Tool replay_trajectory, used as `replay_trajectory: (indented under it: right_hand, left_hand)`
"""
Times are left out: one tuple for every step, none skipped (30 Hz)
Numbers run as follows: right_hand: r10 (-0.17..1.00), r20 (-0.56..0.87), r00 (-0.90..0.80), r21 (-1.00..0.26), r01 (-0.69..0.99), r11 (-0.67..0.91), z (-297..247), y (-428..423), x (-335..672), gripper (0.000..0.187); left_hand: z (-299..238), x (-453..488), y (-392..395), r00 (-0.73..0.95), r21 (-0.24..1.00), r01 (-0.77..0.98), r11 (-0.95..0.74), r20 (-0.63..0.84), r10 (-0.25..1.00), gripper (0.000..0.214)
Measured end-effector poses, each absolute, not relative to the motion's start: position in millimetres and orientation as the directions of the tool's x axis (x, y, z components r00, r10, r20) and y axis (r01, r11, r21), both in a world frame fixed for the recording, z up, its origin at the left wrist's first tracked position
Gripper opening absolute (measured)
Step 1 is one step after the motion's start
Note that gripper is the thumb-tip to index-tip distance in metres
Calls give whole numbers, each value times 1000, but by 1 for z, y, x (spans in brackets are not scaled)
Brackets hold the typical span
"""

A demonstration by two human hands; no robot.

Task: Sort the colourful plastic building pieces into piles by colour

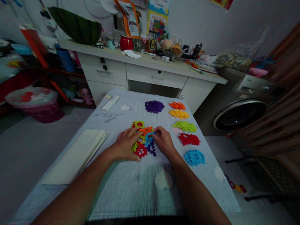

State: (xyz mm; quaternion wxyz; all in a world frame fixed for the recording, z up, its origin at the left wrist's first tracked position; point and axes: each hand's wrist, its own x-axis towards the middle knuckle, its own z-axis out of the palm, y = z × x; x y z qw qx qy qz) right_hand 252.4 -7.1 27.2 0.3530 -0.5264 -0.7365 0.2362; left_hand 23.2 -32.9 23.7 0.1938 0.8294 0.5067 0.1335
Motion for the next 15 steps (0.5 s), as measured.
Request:
replay_trajectory:
  right_hand:
    - [955, 230, -186, -753, 588, 295, 31, -6, 256, 9]
    - [963, 200, -178, -781, 565, 267, 36, -6, 262, 9]
    - [967, 184, -173, -801, 544, 250, 42, -5, 269, 10]
    - [969, 179, -168, -813, 530, 242, 48, -5, 278, 11]
    - [970, 178, -164, -818, 523, 239, 54, -6, 290, 12]
    - [972, 176, -158, -818, 526, 234, 61, -8, 303, 13]
    - [975, 173, -142, -813, 538, 223, 67, -11, 317, 14]
    - [978, 169, -119, -805, 556, 206, 73, -15, 332, 14]
    - [983, 163, -85, -792, 583, 182, 78, -21, 347, 14]
    - [986, 155, -57, -773, 614, 157, 82, -27, 363, 13]
    - [987, 157, -30, -742, 656, 138, 84, -35, 377, 14]
    - [984, 175, 23, -701, 705, 108, 85, -43, 391, 13]
    - [977, 198, 74, -654, 753, 75, 85, -52, 403, 13]
    - [967, 224, 118, -612, 790, 45, 83, -60, 414, 13]
    - [955, 250, 156, -578, 816, 18, 80, -68, 424, 13]
  left_hand:
    - [24, 24, -32, 455, 455, 786, -419, 36, 890, 112]
    - [25, 25, -32, 460, 453, 781, -429, 47, 887, 109]
    - [26, 26, -31, 467, 451, 776, -440, 57, 883, 106]
    - [27, 27, -31, 473, 451, 772, -448, 64, 879, 104]
    - [27, 28, -31, 478, 451, 769, -454, 67, 876, 102]
    - [28, 29, -30, 479, 453, 767, -455, 68, 875, 101]
    - [28, 30, -30, 478, 456, 766, -453, 68, 876, 99]
    - [27, 30, -30, 475, 462, 764, -450, 70, 877, 99]
    - [27, 30, -29, 472, 468, 760, -450, 77, 878, 98]
    - [26, 30, -28, 470, 474, 755, -453, 90, 878, 98]
    - [24, 30, -27, 468, 478, 750, -457, 105, 878, 98]
    - [23, 30, -26, 464, 481, 745, -461, 122, 877, 98]
    - [22, 30, -25, 461, 484, 741, -466, 138, 876, 98]
    - [21, 31, -25, 458, 487, 735, -472, 156, 875, 98]
    - [20, 31, -24, 454, 495, 727, -477, 175, 874, 95]
